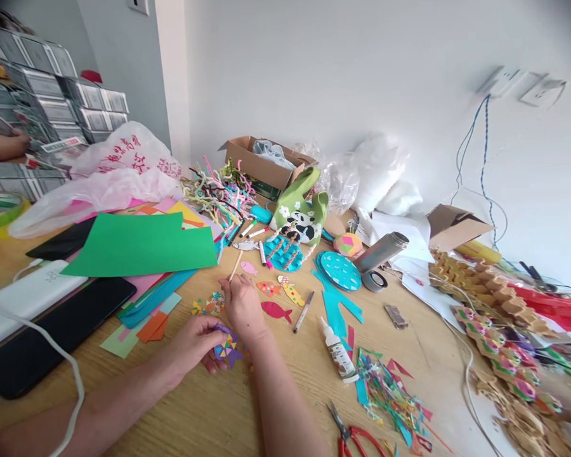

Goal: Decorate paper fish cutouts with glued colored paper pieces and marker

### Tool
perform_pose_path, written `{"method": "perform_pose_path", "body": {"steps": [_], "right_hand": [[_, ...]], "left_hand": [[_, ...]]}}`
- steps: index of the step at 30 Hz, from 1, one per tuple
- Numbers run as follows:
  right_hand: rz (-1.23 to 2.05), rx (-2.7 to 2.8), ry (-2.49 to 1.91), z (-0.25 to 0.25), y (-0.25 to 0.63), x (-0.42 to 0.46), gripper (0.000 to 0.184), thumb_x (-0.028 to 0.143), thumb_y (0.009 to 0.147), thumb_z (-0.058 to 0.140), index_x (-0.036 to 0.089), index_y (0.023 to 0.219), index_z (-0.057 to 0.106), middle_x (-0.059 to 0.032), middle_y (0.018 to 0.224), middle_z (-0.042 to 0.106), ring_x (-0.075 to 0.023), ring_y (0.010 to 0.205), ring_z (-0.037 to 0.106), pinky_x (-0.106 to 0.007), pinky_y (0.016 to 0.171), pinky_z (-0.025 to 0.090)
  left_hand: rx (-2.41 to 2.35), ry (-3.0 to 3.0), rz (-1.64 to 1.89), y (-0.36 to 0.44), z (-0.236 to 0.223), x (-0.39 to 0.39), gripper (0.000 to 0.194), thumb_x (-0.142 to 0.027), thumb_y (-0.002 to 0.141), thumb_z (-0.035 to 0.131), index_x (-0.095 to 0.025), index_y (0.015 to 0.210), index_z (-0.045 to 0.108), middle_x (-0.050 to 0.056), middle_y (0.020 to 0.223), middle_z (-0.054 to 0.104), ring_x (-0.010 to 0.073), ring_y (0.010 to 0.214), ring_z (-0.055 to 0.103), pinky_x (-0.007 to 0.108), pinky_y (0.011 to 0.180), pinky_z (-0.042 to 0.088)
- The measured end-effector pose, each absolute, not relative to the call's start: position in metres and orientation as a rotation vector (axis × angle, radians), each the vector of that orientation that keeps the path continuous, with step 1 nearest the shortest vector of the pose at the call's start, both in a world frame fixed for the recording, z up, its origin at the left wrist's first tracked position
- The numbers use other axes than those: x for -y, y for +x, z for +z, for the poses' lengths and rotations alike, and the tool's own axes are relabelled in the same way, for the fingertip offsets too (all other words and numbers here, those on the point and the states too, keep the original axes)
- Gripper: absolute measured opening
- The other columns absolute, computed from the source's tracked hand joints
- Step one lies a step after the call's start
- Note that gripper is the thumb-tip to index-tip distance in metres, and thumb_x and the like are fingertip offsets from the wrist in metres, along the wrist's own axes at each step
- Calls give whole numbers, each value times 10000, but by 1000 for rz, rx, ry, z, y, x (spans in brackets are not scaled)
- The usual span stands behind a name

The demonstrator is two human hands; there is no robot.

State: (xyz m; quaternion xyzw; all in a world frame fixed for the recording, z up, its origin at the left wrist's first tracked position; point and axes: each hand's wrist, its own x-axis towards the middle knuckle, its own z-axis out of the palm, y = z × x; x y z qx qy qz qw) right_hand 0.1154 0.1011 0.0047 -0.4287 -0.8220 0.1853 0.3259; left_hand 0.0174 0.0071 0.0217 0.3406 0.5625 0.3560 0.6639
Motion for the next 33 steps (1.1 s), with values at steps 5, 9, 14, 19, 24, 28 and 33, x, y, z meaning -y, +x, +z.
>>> {"method": "perform_pose_path", "body": {"steps": [5,9,14,19,24,28,33], "right_hand": [[523,2049,-1205,3,118,-102,377,327,1018,386,214,711,574,-51,703,654,-192,699,629,-281,680,460],[570,1958,-1269,7,122,-102,428,350,1032,335,208,720,591,-26,625,644,-166,617,637,-248,613,447],[659,1835,-1296,19,128,-102,480,466,1014,347,202,710,608,-29,602,650,-161,551,627,-250,577,442],[678,1734,-1255,29,134,-102,588,632,967,348,197,670,608,-30,564,639,-154,492,596,-247,515,430],[690,1775,-1264,28,135,-102,546,609,940,430,198,621,593,-31,531,629,-144,448,543,-238,462,375],[672,1908,-1233,24,131,-101,454,495,943,485,207,605,575,-38,579,658,-152,511,583,-243,524,399],[605,1964,-1226,33,133,-98,434,453,960,474,200,624,582,-36,585,652,-149,527,579,-241,529,401]], "left_hand": [[-1291,765,801,16,22,-9,135,-310,658,614,-177,680,627,11,595,711,171,482,678,210,395,446],[-1289,756,810,15,24,-9,150,-321,650,636,-174,677,629,22,592,713,182,495,684,218,408,462],[-1294,721,884,13,26,-10,189,-339,666,647,-166,738,670,31,627,726,184,527,696,230,445,494],[-1326,677,992,10,26,-13,202,-328,694,643,-171,810,693,38,709,750,176,585,712,221,478,506],[-1307,663,960,12,27,-12,186,-287,684,627,-152,782,709,56,676,745,195,568,710,231,449,494],[-1275,656,915,14,27,-9,186,-275,663,639,-139,764,714,72,676,748,210,548,706,245,430,490],[-1282,635,997,11,24,-12,180,-292,659,676,-152,764,717,53,674,743,209,588,714,249,460,512]]}}
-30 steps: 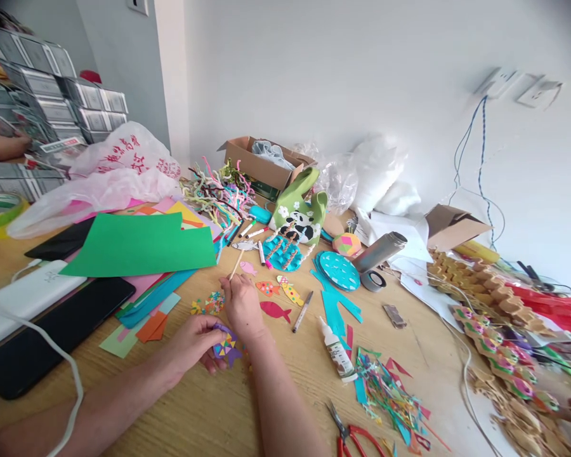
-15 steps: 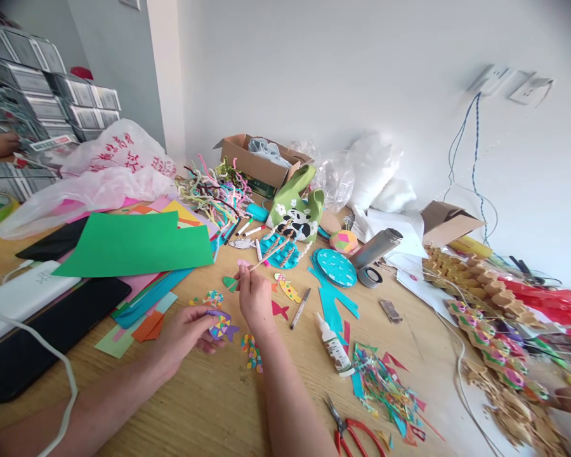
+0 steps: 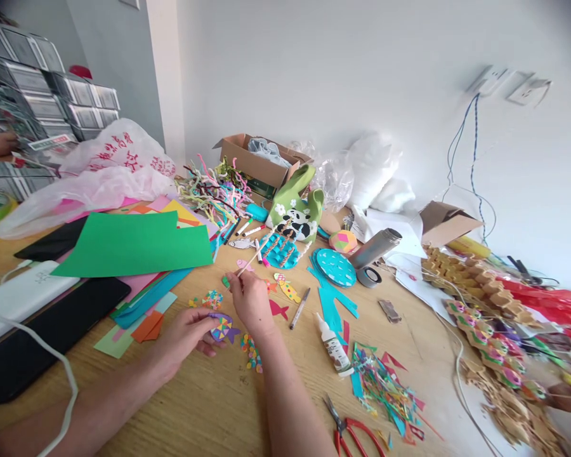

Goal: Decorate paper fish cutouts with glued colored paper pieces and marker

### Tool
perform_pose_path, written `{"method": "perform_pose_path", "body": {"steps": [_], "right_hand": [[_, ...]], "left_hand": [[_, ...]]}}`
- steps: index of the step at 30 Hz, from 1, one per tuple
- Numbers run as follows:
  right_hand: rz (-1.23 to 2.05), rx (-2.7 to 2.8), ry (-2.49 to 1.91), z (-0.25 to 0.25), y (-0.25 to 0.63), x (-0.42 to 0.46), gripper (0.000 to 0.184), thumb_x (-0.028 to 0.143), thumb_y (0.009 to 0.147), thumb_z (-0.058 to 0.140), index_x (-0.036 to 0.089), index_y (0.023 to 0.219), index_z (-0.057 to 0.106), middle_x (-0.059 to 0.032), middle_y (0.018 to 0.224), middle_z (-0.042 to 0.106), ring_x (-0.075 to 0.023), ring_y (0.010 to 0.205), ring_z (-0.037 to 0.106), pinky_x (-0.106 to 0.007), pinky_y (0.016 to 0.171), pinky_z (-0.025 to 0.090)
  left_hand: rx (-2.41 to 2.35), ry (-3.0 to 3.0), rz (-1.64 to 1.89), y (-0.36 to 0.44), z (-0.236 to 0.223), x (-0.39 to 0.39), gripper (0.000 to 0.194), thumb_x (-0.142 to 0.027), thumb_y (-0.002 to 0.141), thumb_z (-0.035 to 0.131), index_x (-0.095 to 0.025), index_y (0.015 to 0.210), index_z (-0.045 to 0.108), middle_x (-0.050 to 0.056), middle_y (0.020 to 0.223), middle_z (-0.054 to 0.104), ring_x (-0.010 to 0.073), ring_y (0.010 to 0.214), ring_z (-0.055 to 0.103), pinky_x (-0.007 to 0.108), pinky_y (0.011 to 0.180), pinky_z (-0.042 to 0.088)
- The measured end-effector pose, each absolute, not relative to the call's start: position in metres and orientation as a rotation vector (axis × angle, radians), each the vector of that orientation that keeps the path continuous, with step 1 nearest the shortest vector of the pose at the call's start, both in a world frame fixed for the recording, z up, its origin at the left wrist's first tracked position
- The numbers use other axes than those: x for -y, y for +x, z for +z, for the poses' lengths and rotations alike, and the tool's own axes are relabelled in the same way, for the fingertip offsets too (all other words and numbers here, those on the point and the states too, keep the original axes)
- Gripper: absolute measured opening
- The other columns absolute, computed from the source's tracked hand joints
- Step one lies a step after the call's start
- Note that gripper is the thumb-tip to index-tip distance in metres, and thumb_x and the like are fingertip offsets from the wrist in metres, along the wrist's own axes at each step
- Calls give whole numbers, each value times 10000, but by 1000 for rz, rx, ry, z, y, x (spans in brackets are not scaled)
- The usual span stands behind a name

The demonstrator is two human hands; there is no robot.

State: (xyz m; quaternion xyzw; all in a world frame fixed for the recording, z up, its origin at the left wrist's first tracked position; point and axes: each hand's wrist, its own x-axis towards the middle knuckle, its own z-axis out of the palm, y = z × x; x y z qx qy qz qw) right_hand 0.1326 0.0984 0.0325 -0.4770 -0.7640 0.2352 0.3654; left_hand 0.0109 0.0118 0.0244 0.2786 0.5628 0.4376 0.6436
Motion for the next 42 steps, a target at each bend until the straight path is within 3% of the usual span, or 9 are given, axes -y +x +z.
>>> {"method": "perform_pose_path", "body": {"steps": [7,15,31,37,42], "right_hand": [[564,1849,-1042,52,144,-85,470,450,995,439,199,634,606,-17,548,620,-142,499,597,-244,521,435],[466,2018,-834,46,137,-76,409,316,1009,414,218,636,550,-29,607,601,-159,590,581,-288,616,445],[445,2003,-848,45,135,-75,424,339,1020,386,225,643,541,-33,609,589,-171,598,570,-300,616,436],[429,1912,-973,38,133,-82,396,342,1022,398,224,669,531,-26,644,598,-169,620,588,-291,644,445],[419,2058,-1027,22,125,-92,331,319,1014,413,225,719,531,-54,721,644,-200,713,611,-302,684,447]], "left_hand": [[-1250,590,1205,-1,24,-20,315,-385,645,730,-134,835,741,79,762,762,248,752,736,327,659,590],[-1183,535,1305,-6,27,-23,377,-422,609,774,-116,826,741,125,842,775,275,821,734,355,709,592],[-1199,531,1271,-5,26,-23,335,-406,639,744,-136,837,731,113,884,778,236,800,733,327,710,590],[-1214,605,1037,4,25,-16,241,-339,616,705,-140,748,731,88,691,750,237,649,719,300,541,556],[-1213,664,902,10,25,-12,206,-320,615,634,-148,691,720,79,672,746,218,624,710,267,490,530]]}}
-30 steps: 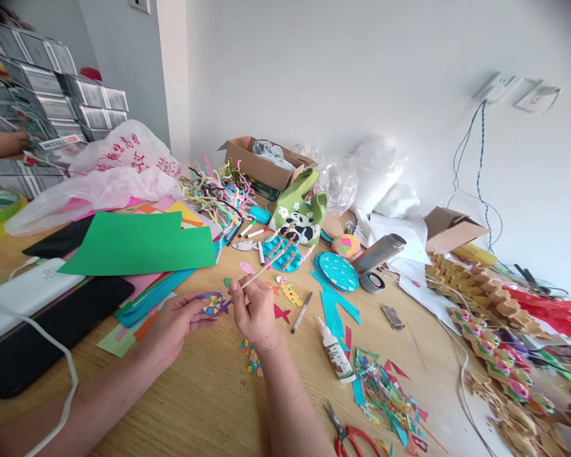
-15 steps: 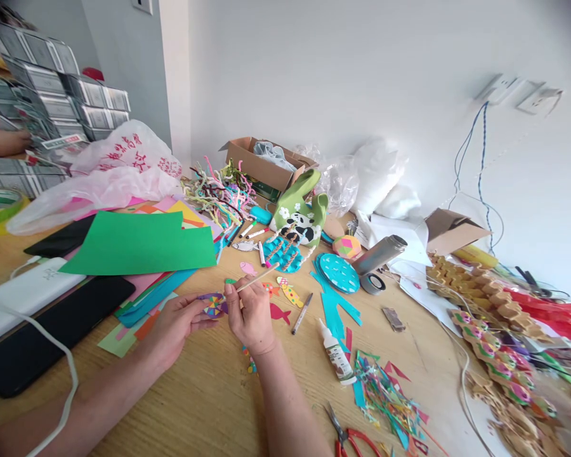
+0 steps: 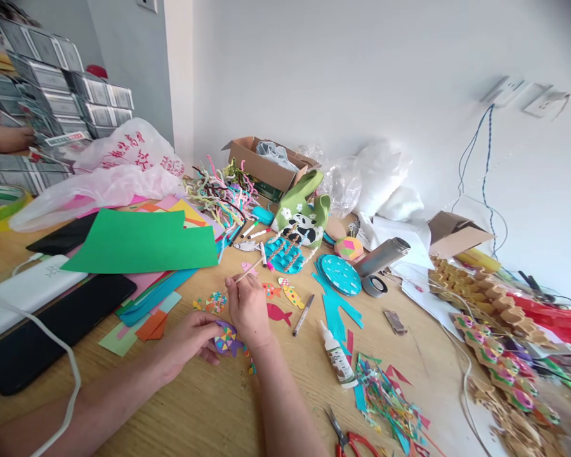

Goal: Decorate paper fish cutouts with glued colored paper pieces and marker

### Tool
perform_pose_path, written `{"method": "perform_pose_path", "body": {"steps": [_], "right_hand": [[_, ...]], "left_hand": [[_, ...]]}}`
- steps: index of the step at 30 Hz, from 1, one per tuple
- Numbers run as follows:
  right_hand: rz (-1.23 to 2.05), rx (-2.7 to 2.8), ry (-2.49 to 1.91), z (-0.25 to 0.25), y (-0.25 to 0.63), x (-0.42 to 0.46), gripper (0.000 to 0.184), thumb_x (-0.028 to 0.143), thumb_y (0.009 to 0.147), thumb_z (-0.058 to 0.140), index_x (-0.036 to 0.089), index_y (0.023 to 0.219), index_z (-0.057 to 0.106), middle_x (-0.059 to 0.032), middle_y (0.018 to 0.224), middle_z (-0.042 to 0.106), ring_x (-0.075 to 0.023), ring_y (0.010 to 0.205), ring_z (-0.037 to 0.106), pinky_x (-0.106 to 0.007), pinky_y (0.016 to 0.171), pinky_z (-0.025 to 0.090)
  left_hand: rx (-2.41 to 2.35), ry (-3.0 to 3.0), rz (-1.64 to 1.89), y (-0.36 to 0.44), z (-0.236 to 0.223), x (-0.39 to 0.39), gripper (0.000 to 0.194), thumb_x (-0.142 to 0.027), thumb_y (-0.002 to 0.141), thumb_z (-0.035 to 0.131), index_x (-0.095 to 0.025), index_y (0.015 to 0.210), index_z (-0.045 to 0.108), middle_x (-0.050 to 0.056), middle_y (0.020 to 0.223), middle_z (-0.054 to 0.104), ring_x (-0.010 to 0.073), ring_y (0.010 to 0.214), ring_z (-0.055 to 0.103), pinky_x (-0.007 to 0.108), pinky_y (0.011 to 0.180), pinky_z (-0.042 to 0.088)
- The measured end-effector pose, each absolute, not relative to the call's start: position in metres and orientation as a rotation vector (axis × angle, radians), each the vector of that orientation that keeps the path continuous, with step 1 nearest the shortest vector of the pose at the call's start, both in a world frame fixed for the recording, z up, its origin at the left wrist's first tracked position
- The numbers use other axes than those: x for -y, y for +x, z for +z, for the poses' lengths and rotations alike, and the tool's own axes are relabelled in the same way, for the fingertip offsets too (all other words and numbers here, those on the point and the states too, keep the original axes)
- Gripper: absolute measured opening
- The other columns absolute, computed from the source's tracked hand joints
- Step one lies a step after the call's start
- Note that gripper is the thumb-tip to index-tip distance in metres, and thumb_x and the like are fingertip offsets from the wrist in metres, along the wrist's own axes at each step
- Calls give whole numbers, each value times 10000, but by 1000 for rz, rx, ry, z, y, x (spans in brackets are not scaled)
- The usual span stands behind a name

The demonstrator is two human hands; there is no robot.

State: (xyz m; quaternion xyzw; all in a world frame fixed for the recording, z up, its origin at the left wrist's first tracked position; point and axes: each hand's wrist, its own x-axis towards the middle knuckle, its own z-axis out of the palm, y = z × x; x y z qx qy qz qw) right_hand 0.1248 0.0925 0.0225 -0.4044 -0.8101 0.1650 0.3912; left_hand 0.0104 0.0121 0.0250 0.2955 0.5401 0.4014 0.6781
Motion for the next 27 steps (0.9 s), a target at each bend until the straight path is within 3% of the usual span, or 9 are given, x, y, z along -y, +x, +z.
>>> {"method": "perform_pose_path", "body": {"steps": [18,27], "right_hand": [[502,2059,-1097,1,121,-99,374,390,1011,393,227,698,517,-66,731,639,-205,705,593,-309,684,442],[595,1898,-1192,7,131,-102,412,416,1007,380,217,683,541,-39,649,648,-162,576,610,-255,574,428]], "left_hand": [[-1251,669,913,7,23,-15,178,-295,609,583,-156,657,684,59,645,737,198,600,705,251,489,538],[-1278,643,937,6,25,-16,131,-279,639,647,-160,666,695,60,634,736,208,594,714,241,471,527]]}}
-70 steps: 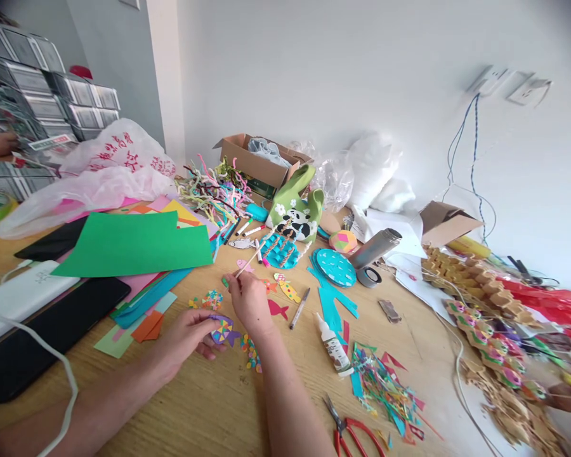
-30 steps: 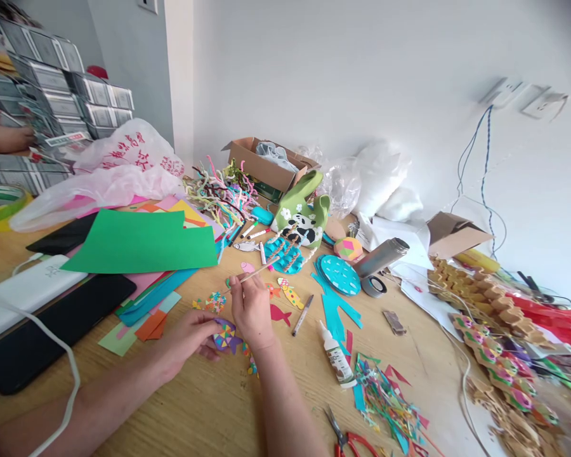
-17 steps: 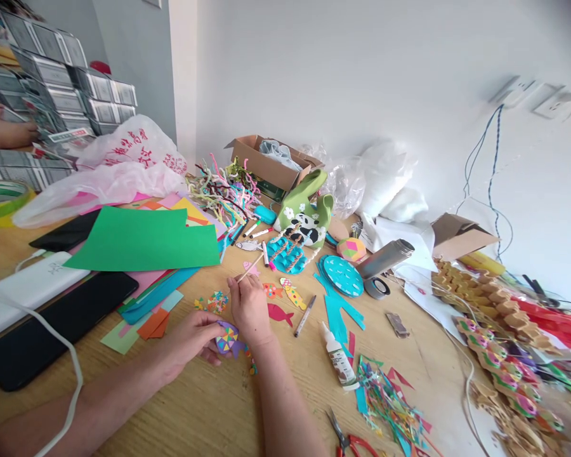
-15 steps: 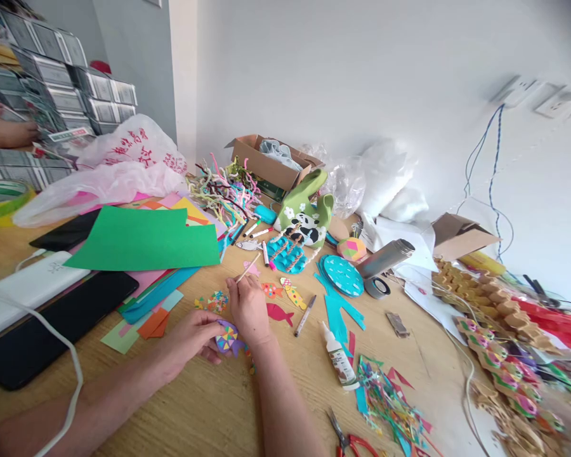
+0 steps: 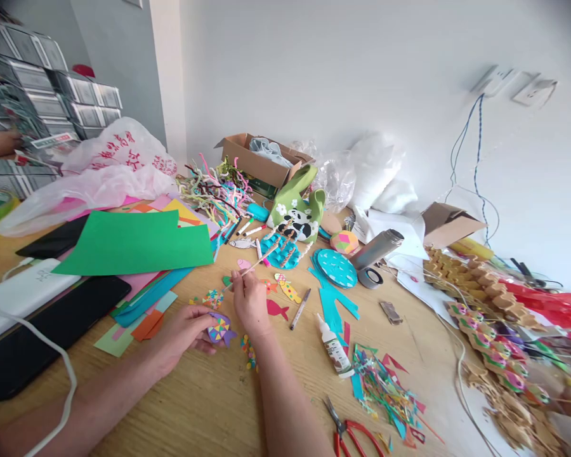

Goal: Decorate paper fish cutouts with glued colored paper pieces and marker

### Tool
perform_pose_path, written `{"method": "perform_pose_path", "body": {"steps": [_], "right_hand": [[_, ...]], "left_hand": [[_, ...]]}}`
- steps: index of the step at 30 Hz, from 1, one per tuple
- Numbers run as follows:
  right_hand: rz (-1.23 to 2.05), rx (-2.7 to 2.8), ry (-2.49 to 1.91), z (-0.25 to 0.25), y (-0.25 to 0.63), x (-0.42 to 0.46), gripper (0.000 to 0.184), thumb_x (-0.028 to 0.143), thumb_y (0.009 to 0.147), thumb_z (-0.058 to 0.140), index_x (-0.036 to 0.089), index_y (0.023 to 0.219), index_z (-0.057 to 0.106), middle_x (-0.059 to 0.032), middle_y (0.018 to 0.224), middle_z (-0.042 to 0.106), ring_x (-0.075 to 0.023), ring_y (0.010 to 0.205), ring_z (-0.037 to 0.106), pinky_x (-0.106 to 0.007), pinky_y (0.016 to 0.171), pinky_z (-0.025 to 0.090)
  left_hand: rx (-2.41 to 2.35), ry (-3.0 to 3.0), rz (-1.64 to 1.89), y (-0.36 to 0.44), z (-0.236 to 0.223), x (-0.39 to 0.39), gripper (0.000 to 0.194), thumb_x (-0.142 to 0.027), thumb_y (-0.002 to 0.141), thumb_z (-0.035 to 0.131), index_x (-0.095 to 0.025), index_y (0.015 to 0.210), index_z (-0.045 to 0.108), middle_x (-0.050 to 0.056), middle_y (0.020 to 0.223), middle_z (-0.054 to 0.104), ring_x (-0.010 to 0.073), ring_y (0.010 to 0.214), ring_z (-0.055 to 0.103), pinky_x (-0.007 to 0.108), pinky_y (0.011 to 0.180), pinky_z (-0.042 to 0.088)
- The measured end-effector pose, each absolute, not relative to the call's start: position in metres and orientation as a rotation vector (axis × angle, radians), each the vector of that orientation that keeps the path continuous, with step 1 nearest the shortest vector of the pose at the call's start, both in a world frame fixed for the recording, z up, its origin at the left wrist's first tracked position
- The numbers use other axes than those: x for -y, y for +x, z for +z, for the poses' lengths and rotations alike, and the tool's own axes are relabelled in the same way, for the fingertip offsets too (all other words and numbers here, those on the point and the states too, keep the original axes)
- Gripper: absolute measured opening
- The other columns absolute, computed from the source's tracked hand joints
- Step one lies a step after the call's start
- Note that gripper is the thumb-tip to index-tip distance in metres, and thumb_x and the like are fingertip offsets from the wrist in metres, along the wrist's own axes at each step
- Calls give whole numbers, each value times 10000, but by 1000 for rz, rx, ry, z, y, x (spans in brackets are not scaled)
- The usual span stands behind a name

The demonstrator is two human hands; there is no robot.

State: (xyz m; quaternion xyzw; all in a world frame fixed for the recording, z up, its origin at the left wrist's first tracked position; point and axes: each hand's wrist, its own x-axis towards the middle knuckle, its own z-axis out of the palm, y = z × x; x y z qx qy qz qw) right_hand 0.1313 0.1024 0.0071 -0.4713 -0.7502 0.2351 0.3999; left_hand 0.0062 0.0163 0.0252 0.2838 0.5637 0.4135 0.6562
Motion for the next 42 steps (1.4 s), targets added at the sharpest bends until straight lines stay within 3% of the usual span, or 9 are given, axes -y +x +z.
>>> {"method": "perform_pose_path", "body": {"steps": [13,26,42], "right_hand": [[717,1741,-1217,20,132,-99,517,582,965,417,203,655,583,-45,597,670,-163,514,627,-248,517,434],[544,1966,-869,42,138,-82,447,354,1039,386,200,676,595,-24,629,609,-157,619,596,-279,639,444],[510,2039,-824,46,139,-79,422,327,1040,373,221,669,544,-37,663,614,-178,684,601,-302,676,451]], "left_hand": [[-1253,567,1002,8,27,-15,106,-212,646,640,-152,677,722,67,653,748,218,574,713,263,461,546],[-1195,421,1205,-2,32,-21,176,-248,666,692,-115,780,714,131,780,778,245,666,746,286,558,576],[-1182,410,1213,-2,31,-21,225,-268,638,729,-104,791,710,137,757,771,263,677,748,291,548,568]]}}
